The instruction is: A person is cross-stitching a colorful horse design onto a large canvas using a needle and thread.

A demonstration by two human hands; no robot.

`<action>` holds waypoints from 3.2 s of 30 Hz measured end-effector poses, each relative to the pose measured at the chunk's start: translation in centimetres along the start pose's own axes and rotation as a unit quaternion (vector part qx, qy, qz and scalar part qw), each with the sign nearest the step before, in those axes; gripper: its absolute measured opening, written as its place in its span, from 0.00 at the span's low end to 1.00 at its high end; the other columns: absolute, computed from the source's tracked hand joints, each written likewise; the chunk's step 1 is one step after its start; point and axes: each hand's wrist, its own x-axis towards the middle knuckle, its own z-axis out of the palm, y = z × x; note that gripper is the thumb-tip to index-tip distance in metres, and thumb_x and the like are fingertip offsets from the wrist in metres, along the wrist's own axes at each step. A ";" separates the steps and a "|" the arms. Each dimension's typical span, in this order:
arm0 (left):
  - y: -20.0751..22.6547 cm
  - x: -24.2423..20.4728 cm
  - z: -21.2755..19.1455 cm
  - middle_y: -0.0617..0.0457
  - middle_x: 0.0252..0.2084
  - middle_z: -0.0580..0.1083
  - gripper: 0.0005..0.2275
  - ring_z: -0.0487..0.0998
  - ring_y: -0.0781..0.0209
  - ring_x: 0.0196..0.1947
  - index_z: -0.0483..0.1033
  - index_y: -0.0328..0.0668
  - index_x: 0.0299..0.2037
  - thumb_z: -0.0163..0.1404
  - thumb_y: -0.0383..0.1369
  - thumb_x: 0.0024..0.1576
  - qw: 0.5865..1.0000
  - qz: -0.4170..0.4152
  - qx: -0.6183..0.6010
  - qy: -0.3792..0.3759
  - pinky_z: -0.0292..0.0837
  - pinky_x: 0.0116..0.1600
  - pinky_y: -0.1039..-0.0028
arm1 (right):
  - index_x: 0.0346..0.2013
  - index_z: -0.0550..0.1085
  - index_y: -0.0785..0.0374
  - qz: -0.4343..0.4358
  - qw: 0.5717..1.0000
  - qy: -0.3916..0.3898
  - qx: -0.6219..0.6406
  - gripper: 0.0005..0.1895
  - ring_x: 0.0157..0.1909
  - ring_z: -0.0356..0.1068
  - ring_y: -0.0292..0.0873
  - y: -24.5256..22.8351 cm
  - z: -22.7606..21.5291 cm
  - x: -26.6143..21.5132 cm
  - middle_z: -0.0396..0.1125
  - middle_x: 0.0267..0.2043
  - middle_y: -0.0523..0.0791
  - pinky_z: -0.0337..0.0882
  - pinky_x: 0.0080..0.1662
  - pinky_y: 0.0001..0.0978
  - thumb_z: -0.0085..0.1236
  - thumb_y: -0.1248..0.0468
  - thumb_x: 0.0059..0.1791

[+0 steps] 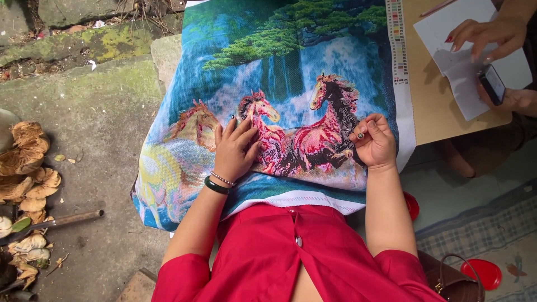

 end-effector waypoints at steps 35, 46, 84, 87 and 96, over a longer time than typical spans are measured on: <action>1.6 0.2 -1.9 0.59 0.79 0.46 0.44 0.39 0.41 0.77 0.53 0.71 0.74 0.42 0.74 0.47 0.976 -0.017 0.096 -0.197 0.21 0.74 0.44 | 0.47 0.68 0.56 -0.031 0.999 0.032 -0.022 0.04 0.34 0.66 0.38 -1.1 -1.2 -0.1 0.61 0.30 0.43 0.78 0.45 0.35 0.46 0.67 0.58; 2.2 0.4 -2.5 0.52 0.78 0.44 0.36 0.40 0.19 0.72 0.55 0.79 0.72 0.35 0.72 0.52 0.970 0.038 0.142 -0.193 0.33 0.67 0.27 | 0.45 0.67 0.58 -0.164 0.970 0.090 -0.158 0.03 0.34 0.63 0.42 -6.0 3.7 -3.7 0.63 0.33 0.46 0.77 0.42 0.37 0.48 0.70 0.59; 9.6 0.5 -0.9 0.31 0.56 0.64 0.26 0.76 0.37 0.52 0.64 0.19 0.58 0.62 0.29 0.54 0.405 -0.535 -0.732 0.113 0.73 0.51 0.39 | 0.44 0.77 0.67 -0.118 0.885 -0.233 -0.386 0.07 0.32 0.72 0.42 11.6 13.5 0.1 0.74 0.30 0.50 0.73 0.37 0.35 0.51 0.73 0.54; 10.5 1.3 -1.1 0.39 0.40 0.73 0.15 0.82 0.43 0.37 0.70 0.26 0.43 0.61 0.29 0.54 0.415 -0.545 -0.721 0.104 0.78 0.42 0.44 | 0.45 0.76 0.67 -0.091 0.917 -0.196 -0.334 0.07 0.33 0.71 0.36 11.8 13.2 -0.7 0.74 0.30 0.48 0.73 0.38 0.29 0.51 0.71 0.55; 7.1 0.6 1.4 0.38 0.31 0.79 0.07 0.83 0.39 0.30 0.79 0.30 0.35 0.63 0.24 0.50 0.482 -0.457 -0.742 0.090 0.81 0.37 0.47 | 0.43 0.72 0.72 -0.175 0.951 -0.174 -0.184 0.06 0.37 0.75 0.45 8.5 14.4 -4.0 0.69 0.31 0.52 0.74 0.37 0.29 0.45 0.77 0.57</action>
